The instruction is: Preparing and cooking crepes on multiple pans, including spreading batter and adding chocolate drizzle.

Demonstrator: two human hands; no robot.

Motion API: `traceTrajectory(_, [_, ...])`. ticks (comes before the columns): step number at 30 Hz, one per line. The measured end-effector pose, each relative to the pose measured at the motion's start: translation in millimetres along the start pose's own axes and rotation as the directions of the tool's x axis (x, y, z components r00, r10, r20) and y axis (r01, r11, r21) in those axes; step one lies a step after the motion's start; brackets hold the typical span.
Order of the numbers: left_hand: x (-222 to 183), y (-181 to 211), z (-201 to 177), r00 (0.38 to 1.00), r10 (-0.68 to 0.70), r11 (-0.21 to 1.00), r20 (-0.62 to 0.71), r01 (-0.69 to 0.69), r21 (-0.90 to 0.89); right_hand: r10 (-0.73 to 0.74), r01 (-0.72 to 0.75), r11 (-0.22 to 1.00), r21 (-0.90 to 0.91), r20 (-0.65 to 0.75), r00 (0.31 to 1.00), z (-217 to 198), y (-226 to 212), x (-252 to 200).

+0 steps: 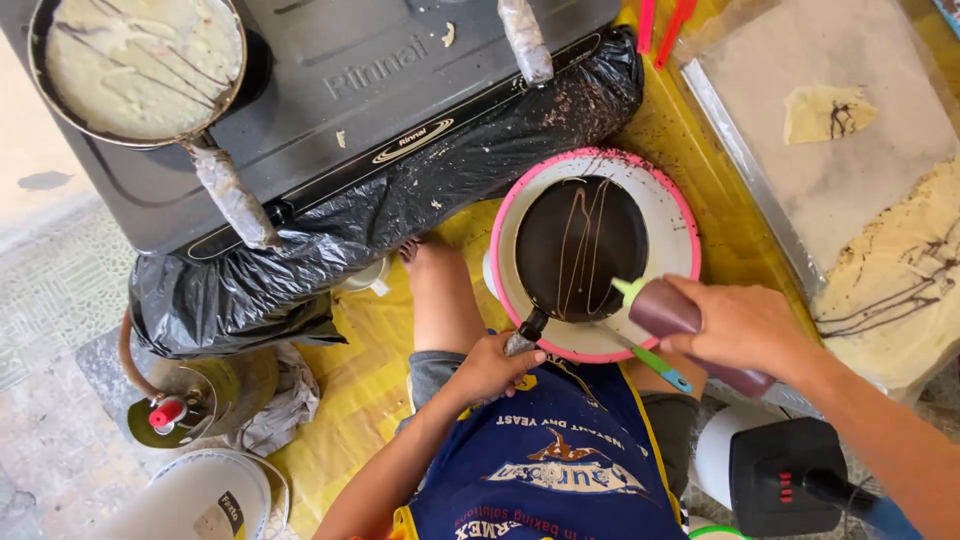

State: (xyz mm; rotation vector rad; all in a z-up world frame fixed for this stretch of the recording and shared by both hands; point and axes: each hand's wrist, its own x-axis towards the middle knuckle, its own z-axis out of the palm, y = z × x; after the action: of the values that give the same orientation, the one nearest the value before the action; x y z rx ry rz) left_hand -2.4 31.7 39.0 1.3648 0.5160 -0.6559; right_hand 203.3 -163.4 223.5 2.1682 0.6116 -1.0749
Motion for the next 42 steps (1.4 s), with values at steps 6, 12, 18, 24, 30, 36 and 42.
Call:
traceTrajectory(6, [-42.6, -13.4, -57.6, 0.876, 0.166, 0.980, -0.454, -0.196, -0.020, 0.212, 0.405, 0.584, 0.704, -0.613, 0.761, -28.9, -30.6, 102.8])
traceTrajectory(12, [-124.1, -21.0, -98.8, 0.413, 0.192, 0.976, -0.890, -0.173, 0.131, 0.224, 0.847, 0.093, 0.523, -0.840, 0.494, -78.2, -211.4, 215.0])
traceTrajectory(18, [-133.8, -48.0, -71.9, 0.439, 0.251, 0.957, -0.863, -0.248, 0.152, 0.120, 0.814, 0.182, 0.552, -0.834, 0.539, -32.5, -206.2, 219.3])
traceTrajectory(24, [-93.4, -46.8, -42.5, 0.706, 0.247, 0.964, -0.664, -0.109, 0.244, 0.167, -0.096, 0.956, 0.277, -0.244, 0.955, 210.9, -65.8, 165.3])
traceTrajectory(30, [-37.1, -75.6, -37.3, 0.754, 0.352, 0.919, -0.555, -0.165, 0.358, 0.449, -0.218, 0.861, 0.459, -0.488, 0.748, 275.7, -44.7, 154.0])
traceTrajectory(36, [-42.0, -40.6, -30.6, 0.810, 0.277, 0.936, -0.517, -0.106, 0.335, 0.527, -0.336, 0.850, 0.405, -0.657, 0.539, 333.1, -58.4, 242.6])
traceTrajectory(42, [-26.9, -66.2, -48.2, 0.808, 0.268, 0.894, -0.524, -0.006, 0.447, 0.263, -0.008, 0.890, 0.455, -0.498, 0.826, 288.1, -42.9, 166.5])
